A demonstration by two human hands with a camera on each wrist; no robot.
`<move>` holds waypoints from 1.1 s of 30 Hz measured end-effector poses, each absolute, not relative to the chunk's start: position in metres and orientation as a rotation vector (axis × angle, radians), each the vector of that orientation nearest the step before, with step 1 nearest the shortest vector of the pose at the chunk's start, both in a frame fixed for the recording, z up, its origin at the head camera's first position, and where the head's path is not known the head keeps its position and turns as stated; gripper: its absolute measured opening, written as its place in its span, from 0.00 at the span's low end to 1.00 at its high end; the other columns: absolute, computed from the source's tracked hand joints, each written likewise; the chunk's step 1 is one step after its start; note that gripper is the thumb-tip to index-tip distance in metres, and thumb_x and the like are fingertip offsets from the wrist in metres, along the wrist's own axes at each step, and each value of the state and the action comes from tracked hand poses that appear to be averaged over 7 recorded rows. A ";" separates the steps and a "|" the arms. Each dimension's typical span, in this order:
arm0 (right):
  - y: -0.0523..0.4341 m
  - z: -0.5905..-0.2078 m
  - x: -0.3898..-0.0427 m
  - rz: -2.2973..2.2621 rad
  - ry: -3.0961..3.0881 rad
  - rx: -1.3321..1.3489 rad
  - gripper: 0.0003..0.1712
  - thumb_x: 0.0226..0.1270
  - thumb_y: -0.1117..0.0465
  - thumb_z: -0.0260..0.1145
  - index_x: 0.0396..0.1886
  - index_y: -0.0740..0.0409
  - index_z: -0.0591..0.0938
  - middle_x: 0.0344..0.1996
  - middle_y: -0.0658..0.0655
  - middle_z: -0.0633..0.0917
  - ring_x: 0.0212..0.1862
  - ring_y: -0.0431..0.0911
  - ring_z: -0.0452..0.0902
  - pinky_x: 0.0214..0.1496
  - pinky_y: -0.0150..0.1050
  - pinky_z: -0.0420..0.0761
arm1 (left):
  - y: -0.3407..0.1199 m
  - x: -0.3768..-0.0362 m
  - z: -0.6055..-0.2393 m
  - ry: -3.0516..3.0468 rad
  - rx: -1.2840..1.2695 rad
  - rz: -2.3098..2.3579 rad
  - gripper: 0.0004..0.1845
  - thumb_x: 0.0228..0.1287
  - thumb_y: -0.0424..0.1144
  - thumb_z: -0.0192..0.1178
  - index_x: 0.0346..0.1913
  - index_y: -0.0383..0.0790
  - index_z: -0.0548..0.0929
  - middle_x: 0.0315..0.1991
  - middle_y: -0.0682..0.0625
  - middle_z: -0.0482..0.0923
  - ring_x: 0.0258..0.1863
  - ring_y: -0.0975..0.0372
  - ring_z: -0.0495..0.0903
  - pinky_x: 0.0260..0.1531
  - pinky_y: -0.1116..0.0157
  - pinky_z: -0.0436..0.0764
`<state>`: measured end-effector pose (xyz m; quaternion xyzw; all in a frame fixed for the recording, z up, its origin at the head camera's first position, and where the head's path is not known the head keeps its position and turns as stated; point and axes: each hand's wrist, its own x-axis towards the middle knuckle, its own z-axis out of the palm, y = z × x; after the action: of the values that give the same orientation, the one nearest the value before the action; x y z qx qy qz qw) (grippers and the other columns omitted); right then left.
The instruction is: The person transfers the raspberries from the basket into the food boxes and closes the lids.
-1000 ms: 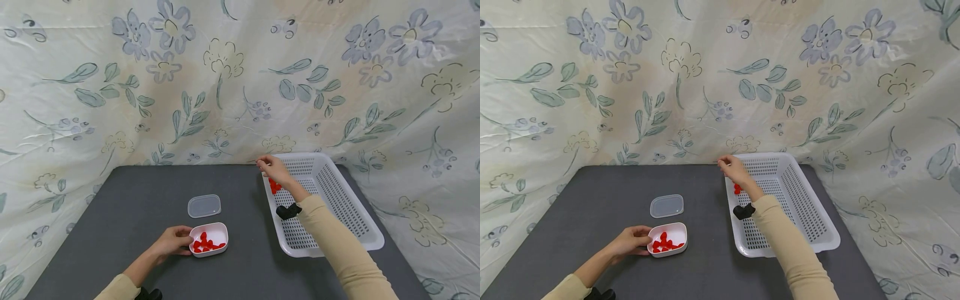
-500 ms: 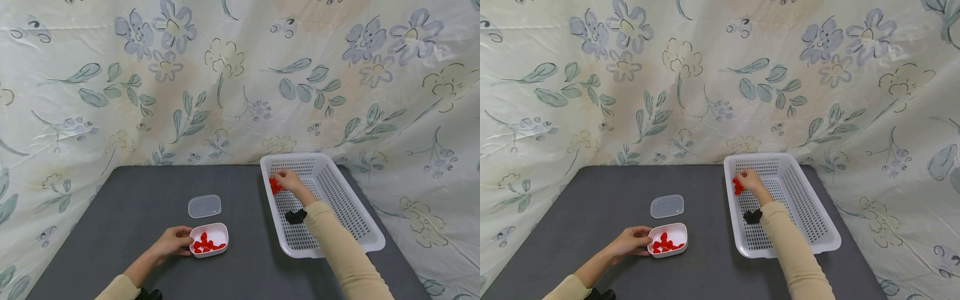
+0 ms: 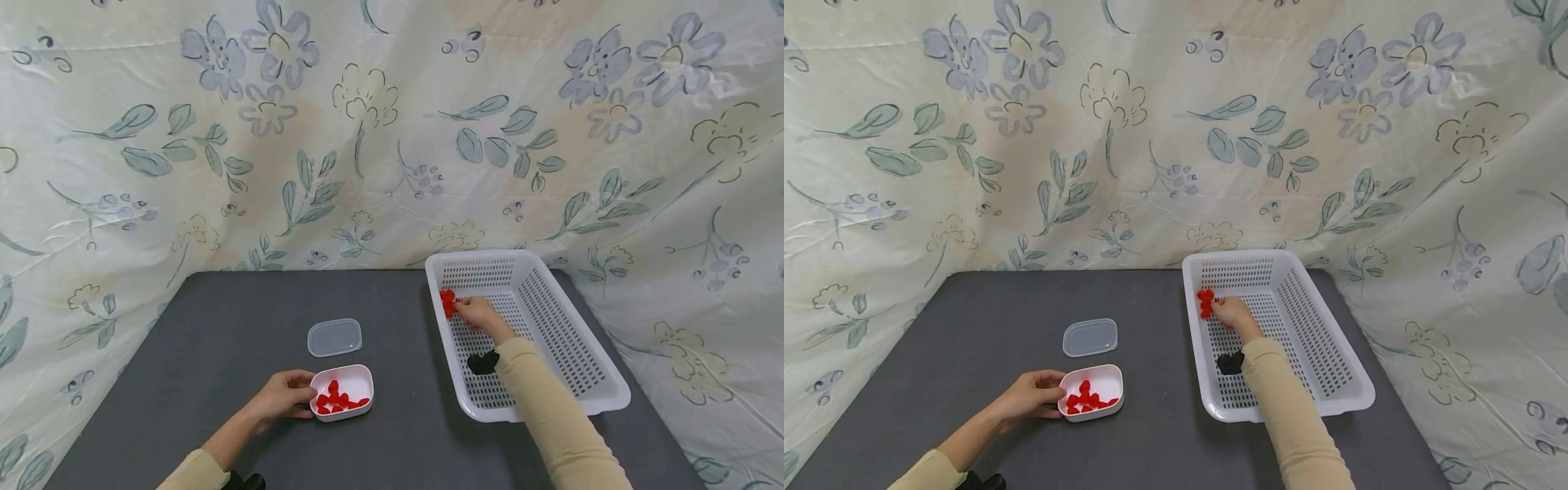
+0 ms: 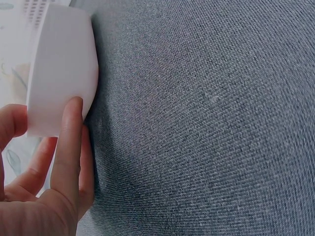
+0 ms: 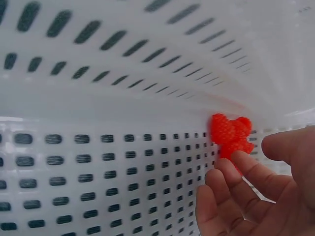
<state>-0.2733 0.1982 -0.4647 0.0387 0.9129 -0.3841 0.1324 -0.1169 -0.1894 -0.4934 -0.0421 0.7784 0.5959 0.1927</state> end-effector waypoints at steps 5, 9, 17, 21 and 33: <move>0.199 -0.472 -0.274 -1.126 2.632 0.120 0.17 0.67 0.57 0.48 0.18 0.55 0.69 0.16 0.51 0.68 0.17 0.41 0.63 0.19 0.31 0.71 | -0.189 -0.118 -0.494 2.175 -0.125 1.674 0.26 0.58 0.35 0.61 0.57 0.25 0.69 0.46 0.38 0.76 0.36 0.56 0.81 0.34 0.57 0.84; 0.199 -0.474 -0.276 -1.136 2.623 0.102 0.20 0.68 0.56 0.48 0.14 0.53 0.66 0.12 0.50 0.67 0.15 0.40 0.60 0.18 0.31 0.70 | -0.190 -0.118 -0.493 2.166 -0.107 1.680 0.26 0.58 0.34 0.60 0.57 0.24 0.68 0.46 0.37 0.76 0.36 0.56 0.81 0.34 0.57 0.84; 0.190 -0.473 -0.275 -1.150 2.598 0.118 0.18 0.68 0.56 0.49 0.16 0.53 0.67 0.16 0.51 0.69 0.18 0.41 0.65 0.20 0.30 0.71 | -0.189 -0.115 -0.491 2.171 -0.095 1.687 0.25 0.59 0.33 0.59 0.57 0.23 0.68 0.45 0.37 0.76 0.36 0.55 0.81 0.33 0.57 0.84; 0.187 -0.473 -0.274 -1.167 2.568 0.124 0.16 0.68 0.56 0.49 0.20 0.55 0.69 0.20 0.53 0.71 0.22 0.42 0.67 0.24 0.31 0.75 | -0.188 -0.115 -0.490 2.170 -0.102 1.689 0.25 0.59 0.33 0.59 0.57 0.23 0.68 0.44 0.38 0.76 0.36 0.56 0.81 0.33 0.57 0.84; 0.193 -0.478 -0.277 -1.524 2.174 0.212 0.18 0.72 0.55 0.49 0.47 0.66 0.70 0.28 0.56 0.78 0.27 0.43 0.75 0.34 0.34 0.81 | -0.188 -0.113 -0.489 2.169 -0.096 1.690 0.25 0.59 0.33 0.59 0.57 0.23 0.68 0.44 0.39 0.77 0.36 0.56 0.81 0.34 0.57 0.84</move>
<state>-0.2773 0.1930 -0.4775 0.0772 0.7929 -0.5561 0.2369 -0.1135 -0.1882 -0.4889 -0.0343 0.7735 0.6025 0.1938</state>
